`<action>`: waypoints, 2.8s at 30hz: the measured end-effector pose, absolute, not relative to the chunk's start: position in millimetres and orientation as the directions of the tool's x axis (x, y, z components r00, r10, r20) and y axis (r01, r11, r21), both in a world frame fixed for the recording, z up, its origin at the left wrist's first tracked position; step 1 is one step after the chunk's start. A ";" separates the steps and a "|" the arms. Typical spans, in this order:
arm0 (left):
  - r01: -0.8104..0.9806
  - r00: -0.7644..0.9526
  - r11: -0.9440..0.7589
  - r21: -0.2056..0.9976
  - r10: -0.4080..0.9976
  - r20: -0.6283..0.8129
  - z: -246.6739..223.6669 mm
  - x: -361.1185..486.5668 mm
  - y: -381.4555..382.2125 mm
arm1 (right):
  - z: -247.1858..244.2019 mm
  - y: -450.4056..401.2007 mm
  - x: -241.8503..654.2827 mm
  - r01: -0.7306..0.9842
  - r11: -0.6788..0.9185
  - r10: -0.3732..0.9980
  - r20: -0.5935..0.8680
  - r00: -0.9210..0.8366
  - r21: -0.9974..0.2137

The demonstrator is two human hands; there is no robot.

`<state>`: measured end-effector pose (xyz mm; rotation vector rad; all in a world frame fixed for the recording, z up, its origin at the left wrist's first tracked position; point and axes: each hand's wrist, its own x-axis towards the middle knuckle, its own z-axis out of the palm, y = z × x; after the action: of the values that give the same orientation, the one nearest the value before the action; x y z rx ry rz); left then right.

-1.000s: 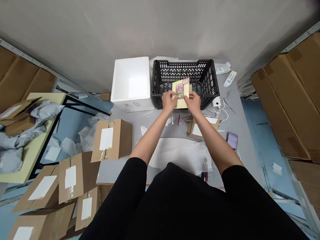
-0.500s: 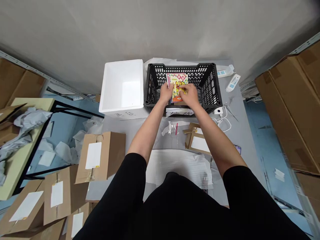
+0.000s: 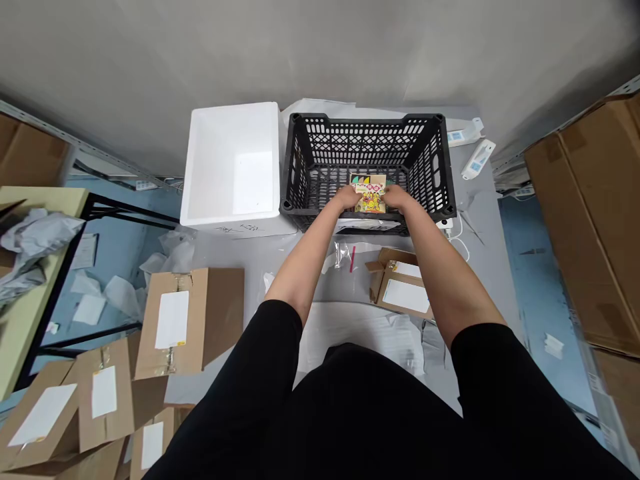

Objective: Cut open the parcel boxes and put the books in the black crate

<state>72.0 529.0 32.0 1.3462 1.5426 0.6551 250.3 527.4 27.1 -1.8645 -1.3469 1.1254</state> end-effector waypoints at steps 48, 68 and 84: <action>0.174 0.246 0.259 0.950 0.923 -0.297 -17.0 115.9 57.3 | 11.2 103.6 251.7 0.674 -0.207 0.974 -0.086 0.208 -0.709; 0.612 -0.114 0.361 0.703 0.921 -0.373 -37.1 10.1 113.1 | 47.1 257.3 295.1 0.957 -0.025 0.963 -0.264 -0.055 -0.289; 0.178 0.224 0.373 0.910 0.885 -0.407 -19.9 41.2 81.8 | 104.0 128.6 229.9 0.996 -0.022 0.875 -0.484 -0.022 -0.086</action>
<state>41.2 81.8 -19.9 1.1068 1.2731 0.6596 229.9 128.6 104.0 -2.3738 -2.3738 0.7233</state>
